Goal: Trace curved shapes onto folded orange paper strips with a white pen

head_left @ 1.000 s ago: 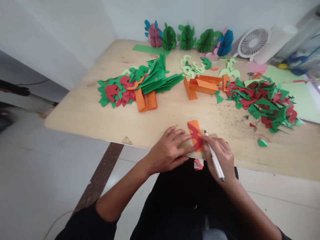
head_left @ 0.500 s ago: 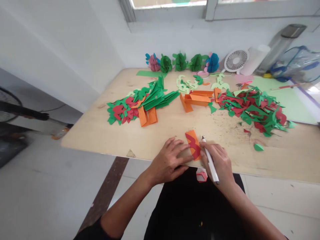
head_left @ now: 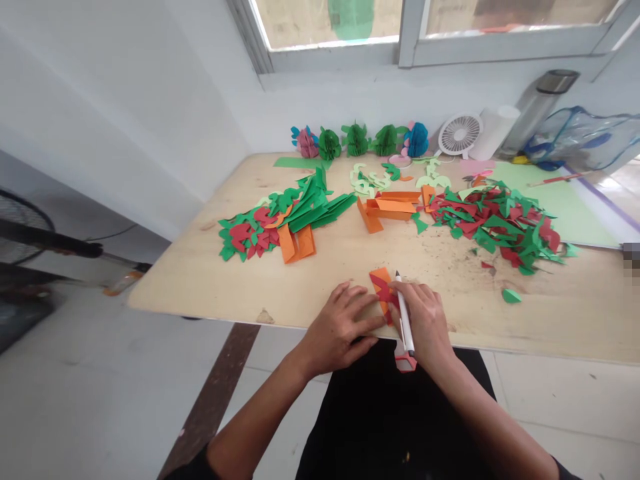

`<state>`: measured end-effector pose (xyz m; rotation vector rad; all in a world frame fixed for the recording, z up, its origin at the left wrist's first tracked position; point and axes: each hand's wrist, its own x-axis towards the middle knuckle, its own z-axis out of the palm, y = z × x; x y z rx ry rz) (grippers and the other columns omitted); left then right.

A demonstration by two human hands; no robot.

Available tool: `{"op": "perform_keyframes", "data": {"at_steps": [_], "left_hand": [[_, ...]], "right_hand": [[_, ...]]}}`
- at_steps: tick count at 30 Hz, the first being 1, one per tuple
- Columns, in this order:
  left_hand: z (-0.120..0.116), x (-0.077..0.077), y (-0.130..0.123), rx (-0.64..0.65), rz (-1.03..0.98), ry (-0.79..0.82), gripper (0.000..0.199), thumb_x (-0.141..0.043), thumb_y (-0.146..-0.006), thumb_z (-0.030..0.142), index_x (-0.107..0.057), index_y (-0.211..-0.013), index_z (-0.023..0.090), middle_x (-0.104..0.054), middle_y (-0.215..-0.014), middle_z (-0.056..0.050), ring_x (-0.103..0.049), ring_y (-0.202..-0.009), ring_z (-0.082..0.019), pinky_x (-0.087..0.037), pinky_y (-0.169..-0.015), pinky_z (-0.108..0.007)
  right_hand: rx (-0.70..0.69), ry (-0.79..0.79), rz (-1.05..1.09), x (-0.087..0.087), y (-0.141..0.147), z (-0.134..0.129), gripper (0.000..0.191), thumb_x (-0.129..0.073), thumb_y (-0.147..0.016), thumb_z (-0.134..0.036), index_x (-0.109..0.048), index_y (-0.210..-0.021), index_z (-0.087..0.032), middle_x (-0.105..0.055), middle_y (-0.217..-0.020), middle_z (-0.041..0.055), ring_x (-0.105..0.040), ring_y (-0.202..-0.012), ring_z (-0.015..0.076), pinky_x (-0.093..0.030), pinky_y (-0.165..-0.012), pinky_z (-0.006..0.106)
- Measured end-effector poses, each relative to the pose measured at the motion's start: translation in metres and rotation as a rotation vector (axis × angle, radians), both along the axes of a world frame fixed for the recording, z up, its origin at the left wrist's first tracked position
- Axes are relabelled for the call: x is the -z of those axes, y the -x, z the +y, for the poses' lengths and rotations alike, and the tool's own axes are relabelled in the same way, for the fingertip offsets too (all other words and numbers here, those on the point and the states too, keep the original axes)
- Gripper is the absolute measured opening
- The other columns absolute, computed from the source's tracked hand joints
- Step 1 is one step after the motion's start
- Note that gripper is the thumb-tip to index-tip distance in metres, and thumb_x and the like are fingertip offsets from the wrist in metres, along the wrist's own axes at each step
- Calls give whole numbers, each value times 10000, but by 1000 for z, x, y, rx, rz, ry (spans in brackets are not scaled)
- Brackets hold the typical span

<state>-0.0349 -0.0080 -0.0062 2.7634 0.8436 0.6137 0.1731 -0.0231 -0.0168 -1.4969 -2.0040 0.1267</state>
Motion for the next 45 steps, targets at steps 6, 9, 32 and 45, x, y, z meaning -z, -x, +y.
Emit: {"op": "perform_keyframes", "data": {"at_steps": [6, 9, 32, 45], "left_hand": [[-1, 1, 0, 1, -12, -14, 348, -566, -919, 315, -636, -1255, 253, -559, -1384, -97, -461, -1276, -302, -301, -1116, -618], [0, 0, -1, 2, -12, -18, 333, -569, -917, 314, -647, -1234, 250, -563, -1380, -101, -468, -1267, -302, -314, -1106, -618], [-14, -11, -45, -287, -160, 19, 249, -569, -907, 389, -623, -986, 159, -649, -990, -110, -588, -966, -268, -514, -886, -449], [-16, -5, -58, -362, -84, -88, 153, -564, -927, 311, -600, -882, 169, -636, -888, -87, -581, -878, -242, -498, -801, -380]], "right_hand": [[23, 32, 123, -2, 3, 1, 237, -543, -881, -203, -628, -1101, -223, -723, -915, 61, -642, -880, 239, -440, -790, 377], [51, 69, 209, -6, 8, 1, 206, -535, -876, -188, -633, -1053, -226, -727, -891, 49, -663, -858, 226, -461, -802, 386], [265, 87, 686, -10, -42, -5, 195, -611, -830, -326, -623, -998, -226, -650, -747, -13, -624, -628, 132, -529, -600, 269], [242, 61, 712, -1, -43, -6, 179, -622, -828, -303, -629, -998, -247, -657, -765, -18, -633, -633, 122, -547, -627, 266]]}}
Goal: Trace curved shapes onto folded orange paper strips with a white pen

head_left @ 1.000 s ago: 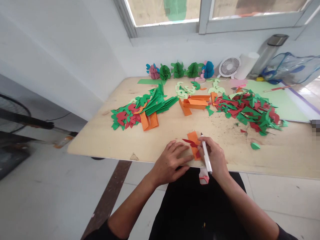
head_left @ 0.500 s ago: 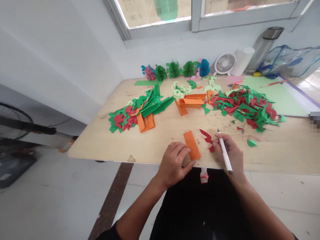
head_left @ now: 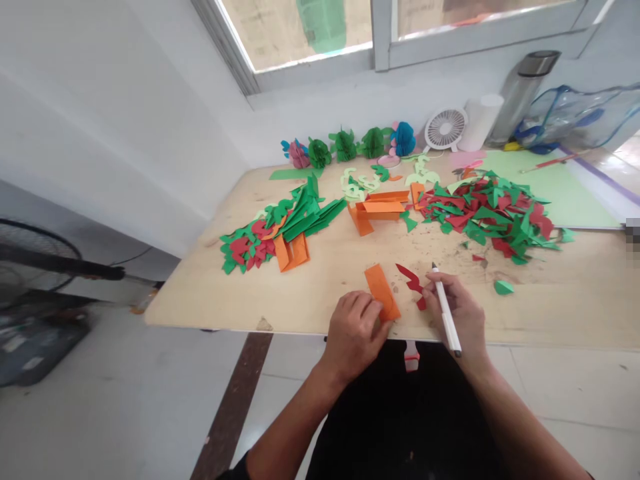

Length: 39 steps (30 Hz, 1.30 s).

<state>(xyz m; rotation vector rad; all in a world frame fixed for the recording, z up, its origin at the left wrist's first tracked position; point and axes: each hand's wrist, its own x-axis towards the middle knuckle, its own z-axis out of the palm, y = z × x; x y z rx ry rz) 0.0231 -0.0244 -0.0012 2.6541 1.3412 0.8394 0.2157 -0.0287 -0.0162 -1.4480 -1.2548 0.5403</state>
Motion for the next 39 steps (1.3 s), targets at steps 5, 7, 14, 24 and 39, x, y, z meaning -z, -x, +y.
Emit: {"op": "perform_keyframes", "data": {"at_steps": [5, 7, 14, 24, 39], "left_hand": [[0, 2, 3, -32, -71, -50, 102, -533, -921, 188, -597, -842, 185, -662, -860, -68, -599, -840, -220, -493, -772, -345], [1, 1, 7, -61, -96, -71, 157, -501, -924, 146, -590, -801, 189, -665, -826, -61, -605, -811, -207, -492, -751, -332], [2, -1, 10, -71, -108, -84, 135, -559, -913, 263, -609, -991, 166, -687, -935, -89, -626, -896, -234, -527, -801, -364], [9, 5, -3, -103, -36, -103, 89, -561, -867, 159, -582, -789, 194, -668, -811, -47, -608, -795, -211, -496, -729, -335], [85, -9, 95, -576, -150, -280, 169, -493, -932, 237, -648, -970, 181, -703, -819, -50, -641, -727, -189, -442, -659, -277]], "right_hand": [[-12, 5, 2, 1, -1, -1, 179, -605, -836, -299, -626, -1007, -248, -642, -749, -23, -617, -594, 114, -528, -568, 242], [-8, 3, 1, 1, 0, -2, 183, -610, -833, -306, -629, -1005, -248, -637, -738, -24, -616, -588, 114, -514, -536, 227], [12, 10, -5, 0, 0, -3, 197, -615, -837, -346, -628, -1002, -241, -659, -746, -13, -628, -582, 119, -539, -554, 229], [18, 34, -7, 5, -1, -5, 250, -632, -829, -392, -637, -1014, -225, -684, -776, 14, -666, -626, 140, -559, -588, 225], [40, 34, -96, 8, 0, -4, 231, -589, -842, -361, -629, -1030, -233, -698, -777, 5, -670, -639, 142, -556, -610, 231]]}}
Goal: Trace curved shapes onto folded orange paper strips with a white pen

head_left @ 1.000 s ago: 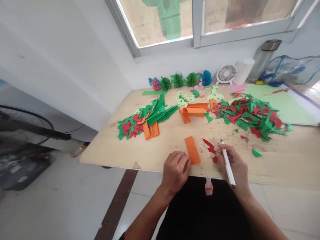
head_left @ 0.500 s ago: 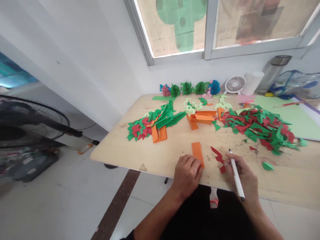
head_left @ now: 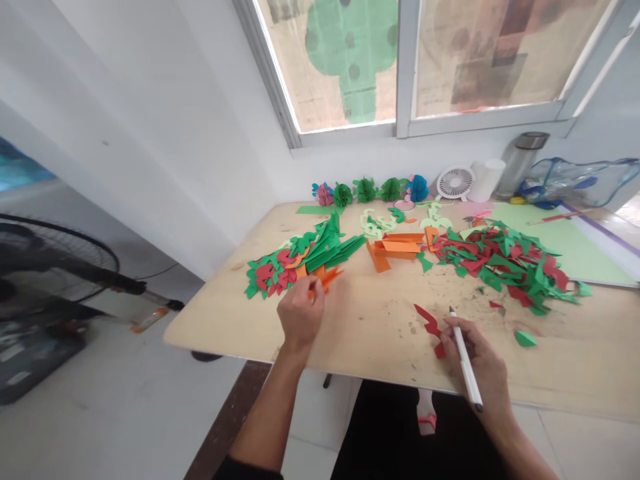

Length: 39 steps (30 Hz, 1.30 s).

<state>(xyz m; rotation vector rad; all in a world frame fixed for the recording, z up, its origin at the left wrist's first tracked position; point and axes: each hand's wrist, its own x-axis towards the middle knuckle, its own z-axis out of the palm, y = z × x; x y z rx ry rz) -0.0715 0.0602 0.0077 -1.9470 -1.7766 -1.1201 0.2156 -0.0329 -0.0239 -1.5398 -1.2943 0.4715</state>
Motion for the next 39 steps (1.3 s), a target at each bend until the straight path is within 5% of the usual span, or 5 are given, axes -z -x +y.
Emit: {"op": "perform_keyframes", "data": {"at_steps": [14, 19, 25, 34, 39], "left_hand": [[44, -21, -57, 162, 282, 383, 178, -547, -909, 292, -676, -828, 203, -695, -800, -69, -650, -869, -240, -445, -787, -339], [69, -26, -94, 117, 307, 493, 258, -586, -889, 394, -698, -795, 182, -706, -795, -88, -654, -885, -257, -431, -775, -339], [75, -29, -99, 27, 298, 535, 185, -531, -863, 212, -705, -820, 169, -711, -795, -89, -663, -855, -240, -409, -734, -315], [3, -42, -50, -60, 222, 425, 194, -484, -866, 224, -625, -738, 191, -658, -755, -79, -618, -818, -258, -410, -719, -347], [-55, -24, -73, 273, 164, 260, 166, -478, -846, 169, -603, -744, 208, -640, -729, -47, -584, -757, -225, -440, -742, -363]], "right_hand": [[-14, -11, 30, 2, 1, 1, 236, -602, -851, -376, -623, -1037, -232, -680, -735, 4, -673, -628, 159, -556, -572, 248], [-12, -25, -10, -1, 2, 1, 220, -585, -851, -359, -627, -1028, -237, -691, -757, 4, -680, -646, 164, -560, -620, 273], [2, -32, -2, -8, 4, 0, 208, -581, -845, -361, -644, -984, -221, -682, -724, 5, -657, -597, 151, -552, -595, 259], [-25, -14, 78, -7, 1, 1, 208, -598, -837, -341, -636, -1012, -235, -685, -765, 3, -668, -633, 148, -560, -595, 264], [20, 3, 165, -20, 5, 4, 215, -636, -810, -394, -634, -951, -233, -652, -692, -15, -609, -536, 122, -524, -499, 234]]}}
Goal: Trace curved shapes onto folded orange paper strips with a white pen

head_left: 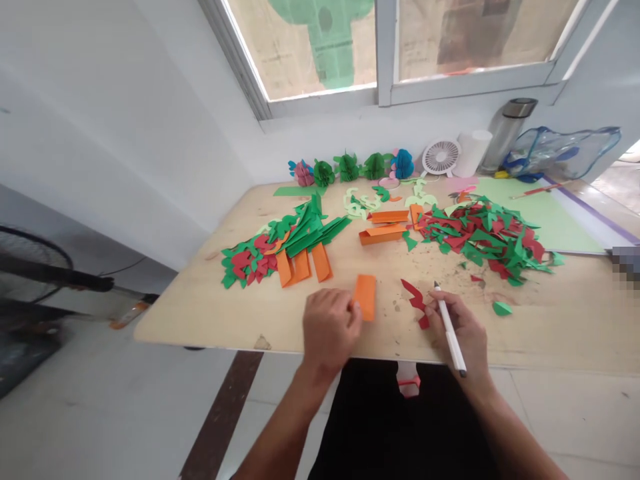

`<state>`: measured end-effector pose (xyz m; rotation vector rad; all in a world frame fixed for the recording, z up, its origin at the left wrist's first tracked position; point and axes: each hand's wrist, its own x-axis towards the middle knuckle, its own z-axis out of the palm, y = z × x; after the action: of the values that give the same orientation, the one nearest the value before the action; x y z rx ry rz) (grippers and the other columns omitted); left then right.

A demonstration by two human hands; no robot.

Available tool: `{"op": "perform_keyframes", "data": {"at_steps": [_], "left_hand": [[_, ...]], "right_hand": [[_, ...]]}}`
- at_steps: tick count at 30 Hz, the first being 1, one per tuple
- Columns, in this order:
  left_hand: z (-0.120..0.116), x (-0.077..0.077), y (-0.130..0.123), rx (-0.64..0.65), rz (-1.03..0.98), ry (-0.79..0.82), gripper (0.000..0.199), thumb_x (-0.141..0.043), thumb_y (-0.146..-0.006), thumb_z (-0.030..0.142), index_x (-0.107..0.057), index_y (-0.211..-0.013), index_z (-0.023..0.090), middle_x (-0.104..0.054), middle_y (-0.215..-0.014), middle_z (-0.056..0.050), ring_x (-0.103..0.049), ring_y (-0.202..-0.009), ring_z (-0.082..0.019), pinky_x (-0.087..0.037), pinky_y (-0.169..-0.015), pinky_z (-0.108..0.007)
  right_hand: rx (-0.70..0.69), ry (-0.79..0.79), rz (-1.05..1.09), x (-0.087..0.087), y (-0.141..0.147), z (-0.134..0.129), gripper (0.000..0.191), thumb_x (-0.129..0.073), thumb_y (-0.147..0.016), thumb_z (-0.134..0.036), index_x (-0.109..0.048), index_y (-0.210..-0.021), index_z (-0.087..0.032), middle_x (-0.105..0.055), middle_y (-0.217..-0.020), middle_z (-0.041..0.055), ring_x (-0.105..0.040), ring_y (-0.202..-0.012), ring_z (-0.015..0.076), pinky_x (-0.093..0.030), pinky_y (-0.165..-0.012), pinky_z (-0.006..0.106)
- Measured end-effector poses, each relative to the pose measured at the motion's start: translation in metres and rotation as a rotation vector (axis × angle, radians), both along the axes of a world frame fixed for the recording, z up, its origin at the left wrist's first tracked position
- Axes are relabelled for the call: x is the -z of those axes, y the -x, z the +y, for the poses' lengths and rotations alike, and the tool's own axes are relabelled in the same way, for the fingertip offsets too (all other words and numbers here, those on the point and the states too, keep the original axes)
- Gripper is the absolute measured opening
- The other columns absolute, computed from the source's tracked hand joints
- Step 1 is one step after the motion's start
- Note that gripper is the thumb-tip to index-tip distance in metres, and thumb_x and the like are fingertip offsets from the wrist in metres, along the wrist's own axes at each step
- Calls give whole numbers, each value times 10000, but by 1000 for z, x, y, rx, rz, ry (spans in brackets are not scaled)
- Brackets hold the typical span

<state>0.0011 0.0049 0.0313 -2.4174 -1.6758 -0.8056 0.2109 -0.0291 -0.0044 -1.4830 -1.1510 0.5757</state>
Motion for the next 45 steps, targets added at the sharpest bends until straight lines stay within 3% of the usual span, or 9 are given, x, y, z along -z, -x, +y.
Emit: {"op": "perform_keyframes", "data": {"at_steps": [5, 10, 15, 22, 30, 38, 45], "left_hand": [[-19, 12, -18, 216, -175, 120, 172, -568, -902, 322, -596, -785, 198, -659, -752, -36, -599, -764, -215, -472, -783, -376], [-5, 22, -4, 221, -207, 113, 158, -533, -929, 287, -635, -988, 183, -702, -977, -77, -622, -945, -240, -491, -880, -410], [8, 36, -9, 282, -83, 112, 334, -630, -854, 326, -611, -1154, 182, -644, -1214, -133, -578, -1136, -299, -467, -986, -485], [25, 41, -16, 410, 20, 121, 289, -676, -822, 367, -631, -1035, 178, -618, -1221, -146, -546, -1190, -314, -436, -1037, -489], [52, 39, -6, 594, 36, 162, 357, -697, -823, 362, -634, -1106, 155, -622, -1234, -143, -550, -1228, -296, -421, -1082, -447], [58, 43, -1, 615, -16, 158, 318, -667, -849, 370, -623, -1081, 158, -620, -1226, -134, -553, -1231, -283, -427, -1097, -436], [61, 45, 0, 649, -25, 142, 288, -598, -881, 362, -616, -1078, 152, -621, -1207, -138, -560, -1207, -291, -438, -1076, -465]], "right_hand": [[12, 31, 61, -10, 1, 0, 250, -660, -784, -414, -639, -945, -224, -640, -695, -18, -594, -534, 118, -510, -482, 228], [-10, 24, 32, -15, 5, 2, 213, -662, -774, -369, -647, -929, -223, -651, -706, -8, -616, -586, 125, -530, -556, 240], [-72, 24, 23, -16, 11, 10, 216, -662, -793, -364, -653, -965, -233, -669, -754, 3, -634, -637, 132, -540, -611, 252], [-101, 49, -15, -7, 12, 21, 230, -637, -811, -350, -647, -1004, -225, -684, -792, 18, -653, -692, 151, -542, -656, 271], [-129, 121, -136, -4, 20, 33, 224, -585, -835, -342, -624, -1019, -221, -679, -767, 10, -645, -672, 155, -536, -654, 285], [-151, 153, -280, -8, 22, 31, 203, -572, -868, -339, -638, -1031, -237, -737, -909, 49, -714, -810, 198, -567, -749, 332], [-171, 156, -421, -1, 15, 20, 221, -561, -894, -353, -647, -1072, -253, -749, -1001, 59, -721, -893, 229, -573, -811, 391]]}}
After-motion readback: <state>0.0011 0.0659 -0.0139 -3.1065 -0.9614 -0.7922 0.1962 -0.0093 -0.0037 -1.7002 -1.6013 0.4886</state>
